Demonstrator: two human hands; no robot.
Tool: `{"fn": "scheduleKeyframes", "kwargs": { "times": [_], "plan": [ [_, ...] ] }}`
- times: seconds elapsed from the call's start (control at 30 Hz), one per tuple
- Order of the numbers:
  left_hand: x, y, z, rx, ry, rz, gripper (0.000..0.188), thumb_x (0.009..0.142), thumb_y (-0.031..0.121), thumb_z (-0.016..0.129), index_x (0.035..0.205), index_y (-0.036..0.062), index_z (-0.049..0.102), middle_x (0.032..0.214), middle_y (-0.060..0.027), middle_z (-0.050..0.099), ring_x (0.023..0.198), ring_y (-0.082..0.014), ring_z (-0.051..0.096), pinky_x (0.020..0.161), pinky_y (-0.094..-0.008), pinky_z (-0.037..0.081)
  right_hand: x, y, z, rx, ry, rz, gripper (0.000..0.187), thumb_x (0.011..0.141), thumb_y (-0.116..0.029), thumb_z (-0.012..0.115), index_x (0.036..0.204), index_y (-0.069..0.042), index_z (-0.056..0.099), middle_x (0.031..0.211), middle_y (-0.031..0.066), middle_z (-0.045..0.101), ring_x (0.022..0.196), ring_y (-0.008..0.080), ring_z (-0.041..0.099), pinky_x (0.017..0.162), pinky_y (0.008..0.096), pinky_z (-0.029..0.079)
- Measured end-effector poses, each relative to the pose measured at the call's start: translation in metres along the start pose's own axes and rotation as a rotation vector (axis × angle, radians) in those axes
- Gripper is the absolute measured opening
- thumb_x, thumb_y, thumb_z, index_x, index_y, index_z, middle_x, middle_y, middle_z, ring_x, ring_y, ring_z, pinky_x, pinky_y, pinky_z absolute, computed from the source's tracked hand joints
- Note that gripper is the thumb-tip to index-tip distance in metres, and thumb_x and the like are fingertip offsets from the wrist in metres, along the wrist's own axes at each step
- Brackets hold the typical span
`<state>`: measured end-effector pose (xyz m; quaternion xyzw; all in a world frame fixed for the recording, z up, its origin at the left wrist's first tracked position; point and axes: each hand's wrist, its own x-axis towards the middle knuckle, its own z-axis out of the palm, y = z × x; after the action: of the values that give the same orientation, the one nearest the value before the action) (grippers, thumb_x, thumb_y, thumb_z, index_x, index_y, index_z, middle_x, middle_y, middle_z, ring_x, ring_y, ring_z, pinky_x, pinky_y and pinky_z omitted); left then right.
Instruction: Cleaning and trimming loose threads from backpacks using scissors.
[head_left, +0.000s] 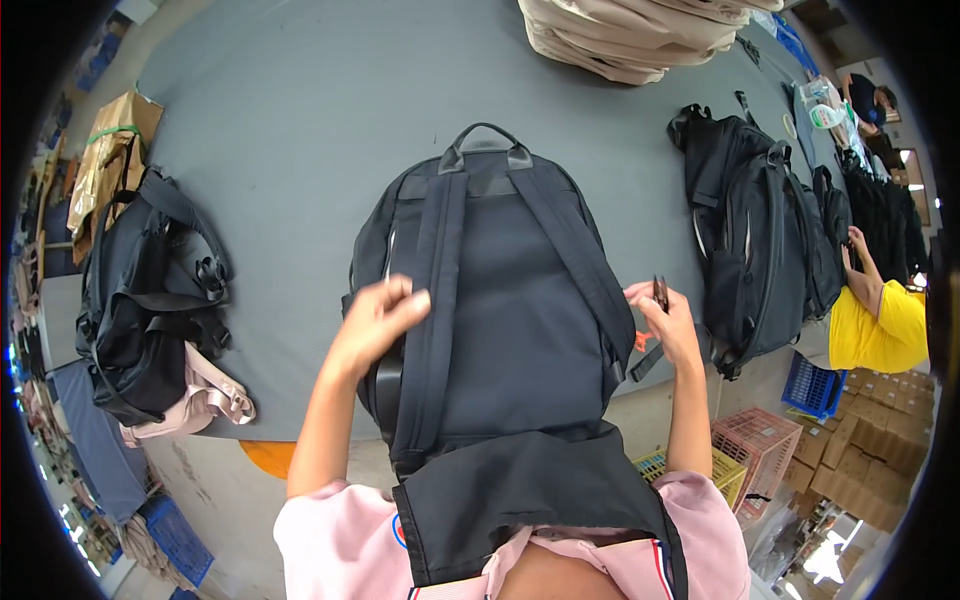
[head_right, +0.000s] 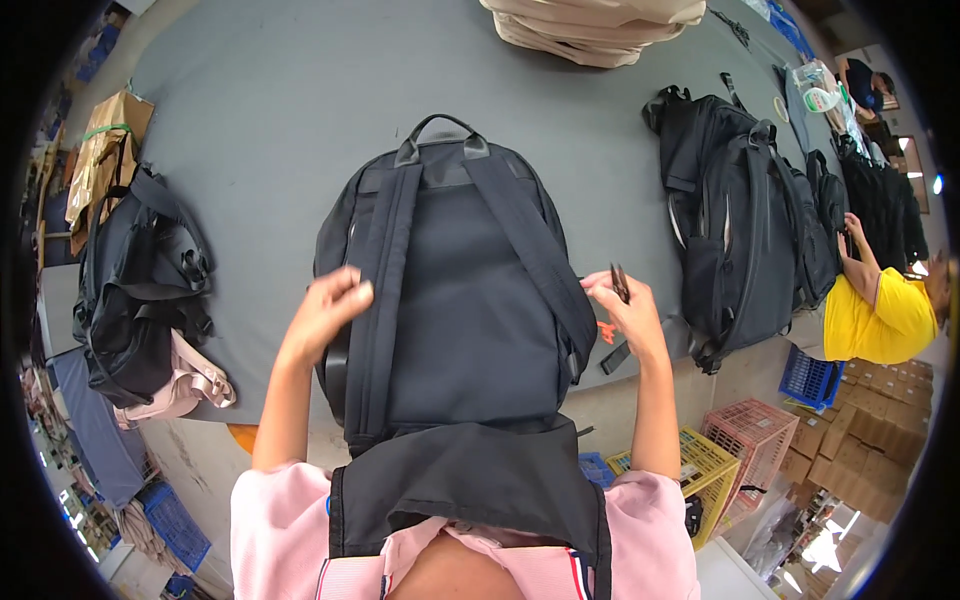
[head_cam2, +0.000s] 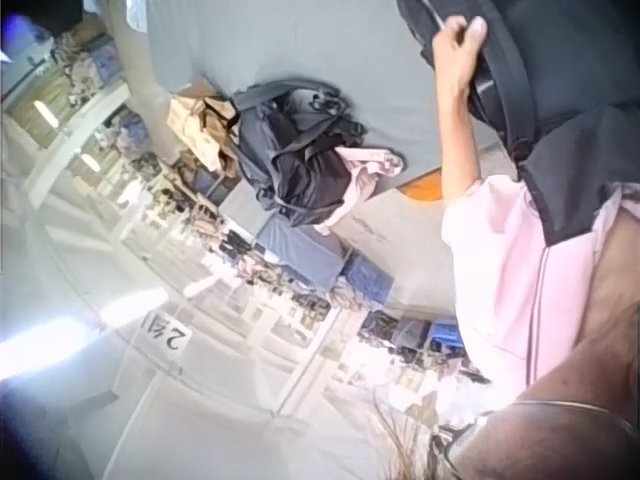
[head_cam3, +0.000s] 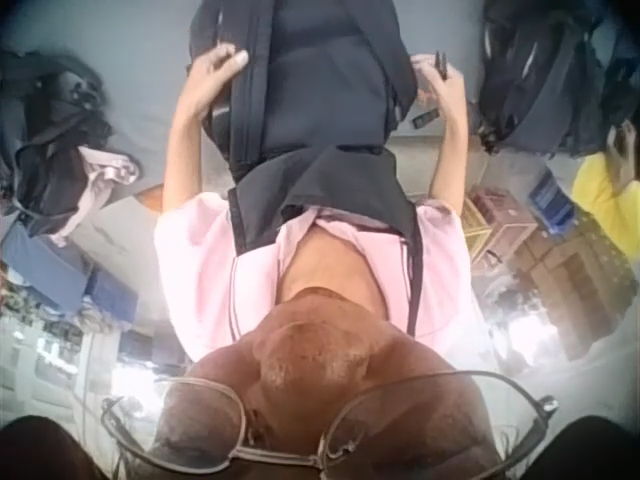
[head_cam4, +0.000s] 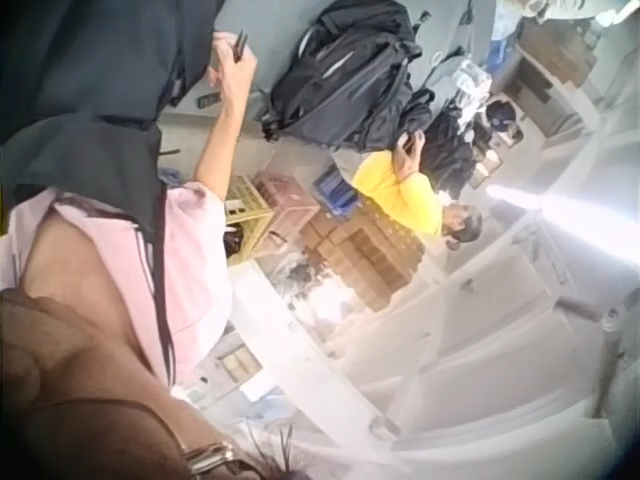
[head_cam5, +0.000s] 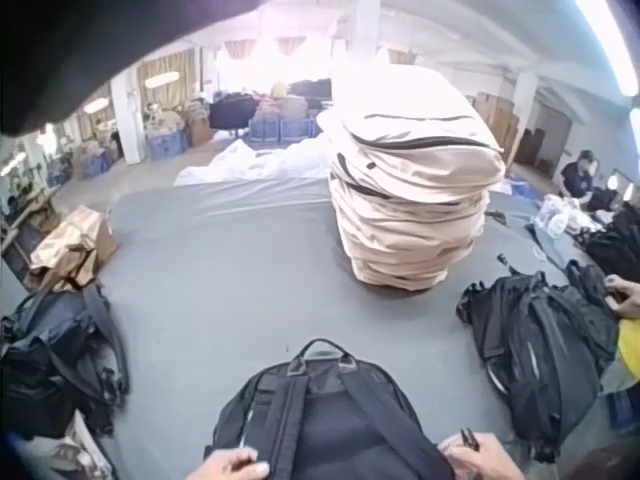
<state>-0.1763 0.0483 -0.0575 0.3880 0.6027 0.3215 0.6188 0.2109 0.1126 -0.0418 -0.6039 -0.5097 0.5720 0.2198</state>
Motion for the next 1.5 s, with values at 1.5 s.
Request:
{"fn": "scheduleKeyframes", "kwargs": {
  "times": [1.5],
  "plan": [
    [0.270, 0.096, -0.005, -0.112, -0.415, -0.194, 0.024, 0.083, 0.000, 0.054, 0.107, 0.0012, 0.057, 0.085, -0.0065, 0.067, 0.052, 0.0008, 0.042, 0.045, -0.0120, 0.034, 0.204, -0.071, 0.115, -0.450, 0.305, -0.445, 0.015, 0.079, -0.013, 0.066, 0.088, -0.005, 0.058, 0.083, 0.0036, 0.053, 0.066, 0.0158, 0.053, 0.063, 0.0289, 0.046]
  ]
}}
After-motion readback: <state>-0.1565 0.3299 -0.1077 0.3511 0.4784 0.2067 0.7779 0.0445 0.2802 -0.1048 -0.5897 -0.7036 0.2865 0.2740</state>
